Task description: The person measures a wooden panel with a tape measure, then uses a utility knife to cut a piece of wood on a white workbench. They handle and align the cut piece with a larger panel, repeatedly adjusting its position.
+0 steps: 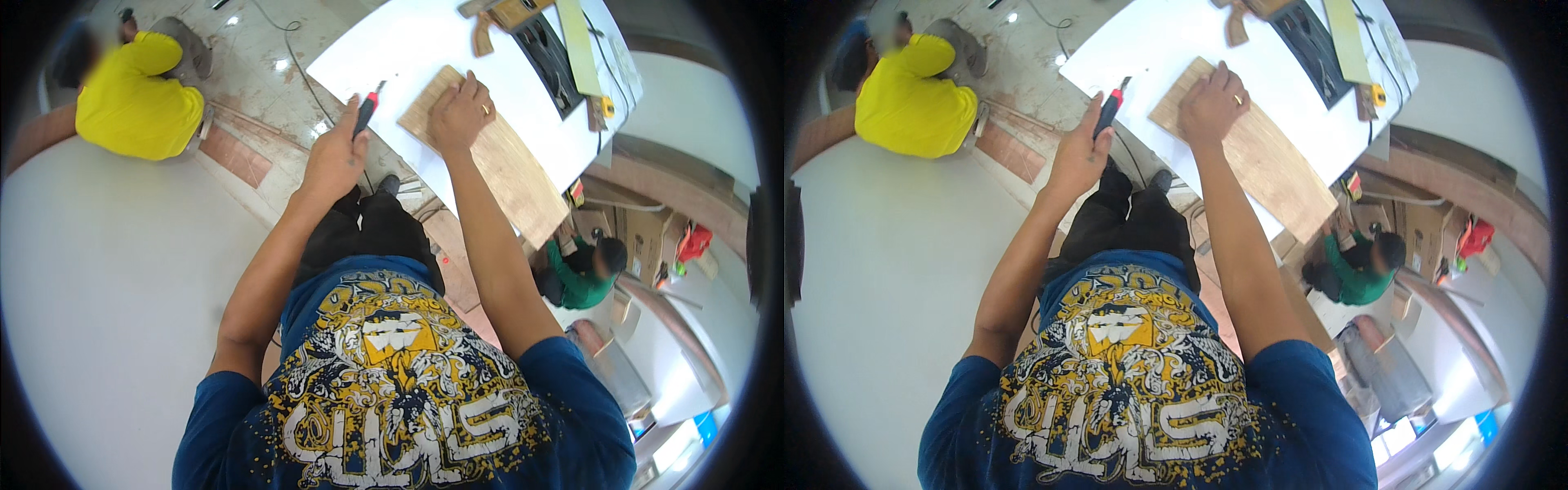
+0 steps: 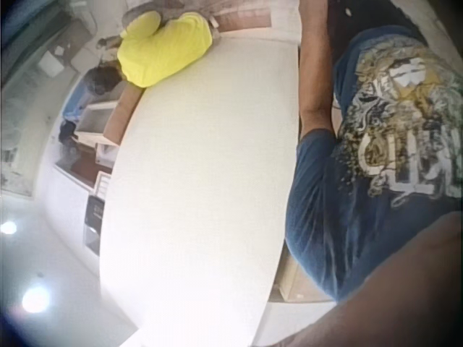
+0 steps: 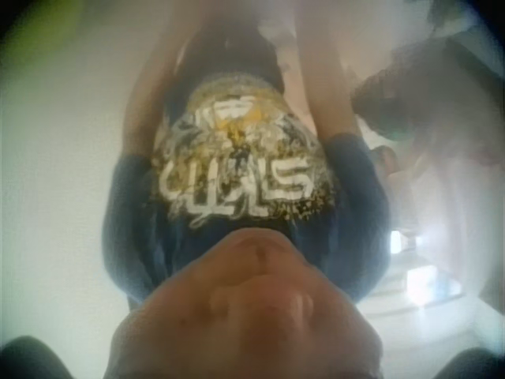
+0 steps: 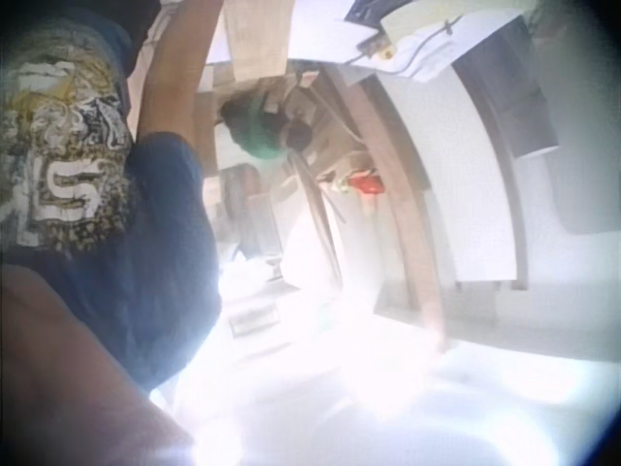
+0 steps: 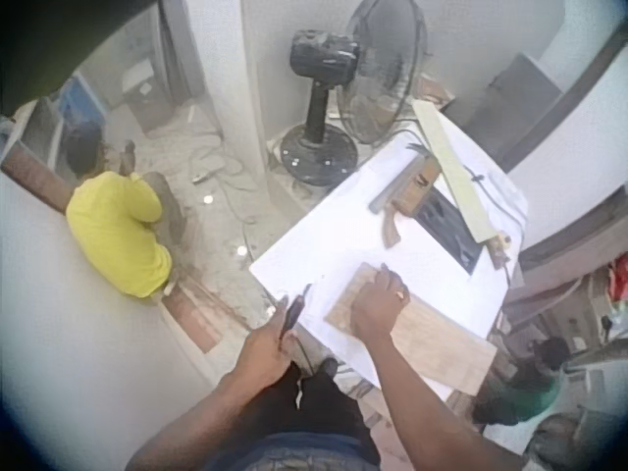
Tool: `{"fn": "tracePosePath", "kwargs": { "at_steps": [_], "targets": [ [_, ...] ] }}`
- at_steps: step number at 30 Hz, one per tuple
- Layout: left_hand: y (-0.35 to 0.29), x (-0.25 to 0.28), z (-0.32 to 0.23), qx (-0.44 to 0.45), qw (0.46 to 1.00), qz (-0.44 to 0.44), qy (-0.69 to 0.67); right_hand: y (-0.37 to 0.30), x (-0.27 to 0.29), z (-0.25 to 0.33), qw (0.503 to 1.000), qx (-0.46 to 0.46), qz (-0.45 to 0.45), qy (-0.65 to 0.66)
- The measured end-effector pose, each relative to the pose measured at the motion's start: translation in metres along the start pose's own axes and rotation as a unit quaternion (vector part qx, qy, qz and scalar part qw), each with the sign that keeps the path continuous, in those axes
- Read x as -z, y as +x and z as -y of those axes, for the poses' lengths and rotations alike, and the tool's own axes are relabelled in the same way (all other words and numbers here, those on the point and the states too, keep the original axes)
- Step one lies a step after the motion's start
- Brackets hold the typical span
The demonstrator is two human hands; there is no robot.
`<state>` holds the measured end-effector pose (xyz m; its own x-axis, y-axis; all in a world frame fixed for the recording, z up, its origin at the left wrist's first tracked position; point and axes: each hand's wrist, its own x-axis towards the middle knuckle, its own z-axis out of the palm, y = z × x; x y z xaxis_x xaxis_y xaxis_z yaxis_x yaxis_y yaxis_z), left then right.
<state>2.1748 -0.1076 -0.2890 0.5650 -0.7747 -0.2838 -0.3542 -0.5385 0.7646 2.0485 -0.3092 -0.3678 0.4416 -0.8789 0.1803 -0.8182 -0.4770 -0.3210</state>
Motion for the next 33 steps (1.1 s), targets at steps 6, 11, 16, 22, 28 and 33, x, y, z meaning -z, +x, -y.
{"fn": "tracePosePath", "kwargs": {
  "at_steps": [6, 11, 16, 22, 28, 33],
  "targets": [
    [-0.039, -0.024, 0.05, -0.005, 0.987, 0.045, -0.156, -0.002, -0.005, -0.013, 0.998, -0.022, -0.014, 0.055],
    [-0.059, -0.013, 0.063, 0.02, 0.986, 0.063, -0.152, -0.049, 0.046, -0.029, 0.995, 0.037, -0.018, 0.088],
    [-0.031, 0.002, 0.057, 0.017, 0.991, 0.095, -0.095, -0.154, 0.093, -0.211, 0.975, -0.133, -0.171, 0.056],
    [0.064, -0.042, 0.019, -0.162, 0.983, 0.05, -0.077, -0.149, 0.156, -0.318, 0.829, -0.505, -0.072, 0.228],
    [0.064, -0.094, -0.018, -0.115, 0.993, 0.027, -0.019, -0.173, 0.167, -0.321, 0.701, -0.462, -0.141, 0.524],
    [0.049, -0.069, -0.009, -0.012, 0.94, 0.046, -0.337, -0.199, 0.197, -0.288, 0.681, -0.303, -0.257, 0.616]
  ]
}}
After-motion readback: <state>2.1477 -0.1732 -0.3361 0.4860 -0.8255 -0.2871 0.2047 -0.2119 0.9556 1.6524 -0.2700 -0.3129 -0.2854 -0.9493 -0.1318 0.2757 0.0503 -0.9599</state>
